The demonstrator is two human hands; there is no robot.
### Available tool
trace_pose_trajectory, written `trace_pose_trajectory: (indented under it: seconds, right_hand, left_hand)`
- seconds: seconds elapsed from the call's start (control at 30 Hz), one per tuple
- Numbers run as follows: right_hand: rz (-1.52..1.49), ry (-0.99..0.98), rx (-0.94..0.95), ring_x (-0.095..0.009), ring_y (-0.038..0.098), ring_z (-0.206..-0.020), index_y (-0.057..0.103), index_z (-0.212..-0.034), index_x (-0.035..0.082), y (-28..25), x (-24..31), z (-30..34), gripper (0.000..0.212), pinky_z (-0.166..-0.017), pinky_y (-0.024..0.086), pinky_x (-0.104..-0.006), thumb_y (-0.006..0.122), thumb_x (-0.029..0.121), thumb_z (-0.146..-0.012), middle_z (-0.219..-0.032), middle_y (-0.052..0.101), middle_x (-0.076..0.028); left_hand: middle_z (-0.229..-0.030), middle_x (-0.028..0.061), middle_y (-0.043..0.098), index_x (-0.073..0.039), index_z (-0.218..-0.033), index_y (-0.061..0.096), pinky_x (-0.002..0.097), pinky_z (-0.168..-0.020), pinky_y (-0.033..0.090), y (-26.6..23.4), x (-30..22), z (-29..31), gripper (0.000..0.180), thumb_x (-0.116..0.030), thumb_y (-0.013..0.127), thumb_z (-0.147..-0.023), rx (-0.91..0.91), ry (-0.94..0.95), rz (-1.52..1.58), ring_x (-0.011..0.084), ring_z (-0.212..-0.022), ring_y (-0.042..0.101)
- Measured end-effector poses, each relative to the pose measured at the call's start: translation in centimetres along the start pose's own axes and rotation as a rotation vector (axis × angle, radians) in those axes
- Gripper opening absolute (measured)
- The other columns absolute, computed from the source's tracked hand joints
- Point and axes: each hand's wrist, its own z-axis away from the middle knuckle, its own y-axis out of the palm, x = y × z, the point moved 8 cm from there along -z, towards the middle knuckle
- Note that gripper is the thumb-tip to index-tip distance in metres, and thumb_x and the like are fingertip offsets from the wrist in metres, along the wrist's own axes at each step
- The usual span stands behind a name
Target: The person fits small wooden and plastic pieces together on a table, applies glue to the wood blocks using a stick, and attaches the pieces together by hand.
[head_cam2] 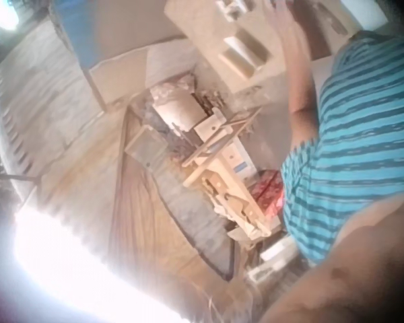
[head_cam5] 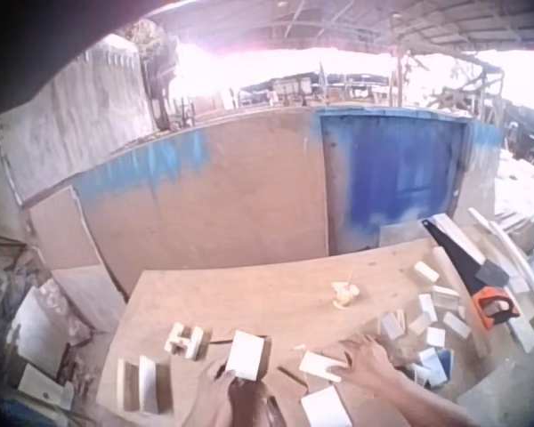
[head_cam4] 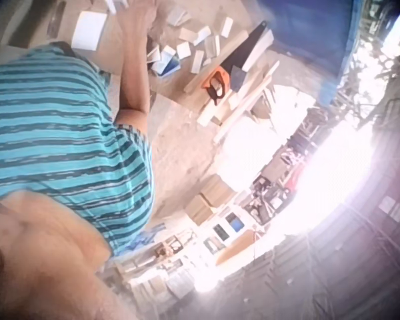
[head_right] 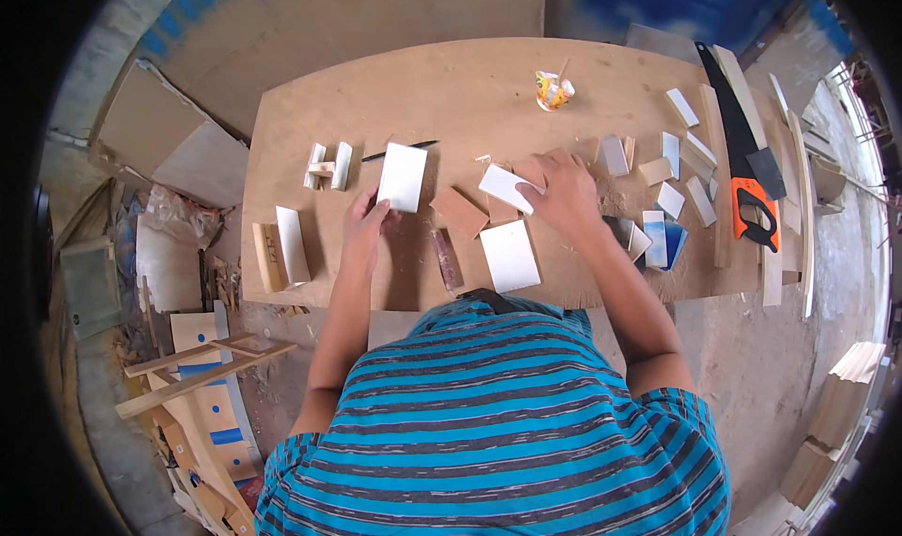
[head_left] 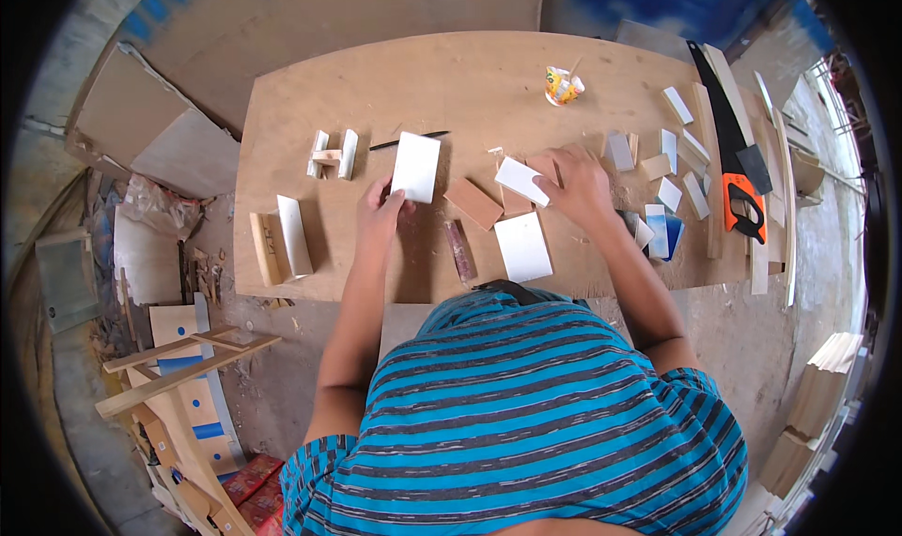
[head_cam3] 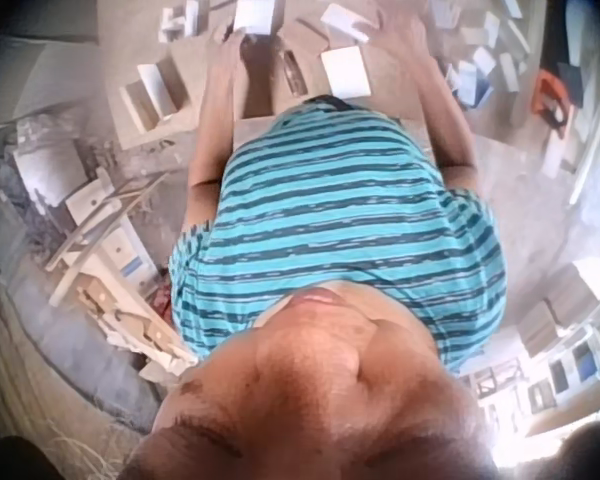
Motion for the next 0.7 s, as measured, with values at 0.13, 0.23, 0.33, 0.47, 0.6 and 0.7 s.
trace_pose_trajectory:
  seconds: [0.13, 0.23, 0.33, 0.47, 0.6, 0.7]
  right_hand:
    - [-0.044, -0.008, 0.146, -0.034, 0.056, -0.104, 0.064, -0.11, 0.005, 0.8, 1.0, 0.5, 0.047, -0.087, 0.048, -0.0425, 0.076, 0.026, -0.069, -0.112, 0.059, -0.012]
    - [0.042, 0.003, 0.116, -0.034, 0.055, -0.107, 0.064, -0.113, 0.007, 2.0, 1.0, 1.0, 0.051, -0.088, 0.048, -0.0415, 0.077, 0.026, -0.067, -0.114, 0.058, -0.013]
    - [0.012, 0.019, 0.024, -0.034, 0.057, -0.104, 0.064, -0.112, 0.007, 1.3, 0.4, 1.3, 0.051, -0.087, 0.048, -0.0421, 0.076, 0.025, -0.066, -0.11, 0.06, -0.013]
    - [-0.108, 0.149, -0.016, -0.035, 0.06, -0.093, 0.066, -0.107, 0.005, 0.3, -2.5, 1.6, 0.048, -0.082, 0.049, -0.0434, 0.076, 0.025, -0.064, -0.1, 0.062, -0.014]
    - [-0.104, 0.133, 0.002, -0.035, 0.06, -0.095, 0.066, -0.108, 0.005, 0.1, -1.9, 1.2, 0.051, -0.082, 0.048, -0.044, 0.076, 0.026, -0.063, -0.099, 0.062, -0.015]
    - [-0.027, 0.054, -0.052, -0.035, 0.06, -0.096, 0.065, -0.11, 0.005, 0.8, -0.8, 0.6, 0.053, -0.082, 0.049, -0.0431, 0.077, 0.025, -0.063, -0.103, 0.062, -0.014]
  left_hand:
    - [-0.093, 0.0054, 0.062, 0.004, -0.12, 0.055, 0.0223, -0.063, 0.051, 4.4, -0.8, -4.5, 0.031, -0.002, 0.053, -0.089, 0.069, 0.025, -0.026, 0.0089, -0.072, 0.059]
    - [-0.097, 0.0098, 0.064, 0.005, -0.126, 0.05, 0.0251, -0.069, 0.053, 7.2, 0.4, -7.7, 0.039, -0.002, 0.054, -0.088, 0.155, 0.052, -0.115, 0.0134, -0.08, 0.062]
    - [-0.131, 0.0265, 0.05, 0.005, -0.139, 0.035, 0.0403, -0.096, 0.046, 8.2, -0.7, -8.0, 0.068, -0.011, 0.061, -0.078, 0.055, 0.326, -0.434, 0.0333, -0.117, 0.054]
    - [-0.14, 0.0212, 0.042, 0.002, -0.138, 0.039, 0.0471, -0.105, 0.036, 10.5, -4.4, -0.7, 0.071, -0.009, 0.06, -0.071, 0.087, 0.708, -0.854, 0.0337, -0.131, 0.04]
    - [-0.139, 0.0113, 0.046, -0.006, -0.134, 0.047, 0.0519, -0.11, 0.027, 13.0, -2.6, 3.9, 0.07, -0.004, 0.062, -0.066, 0.608, 0.742, -1.212, 0.0329, -0.135, 0.034]
    - [-0.132, 0.0103, 0.051, -0.007, -0.127, 0.053, 0.0508, -0.112, 0.025, 12.5, -2.3, 3.7, 0.061, -0.004, 0.064, -0.067, 0.606, 0.743, -1.19, 0.0329, -0.131, 0.04]
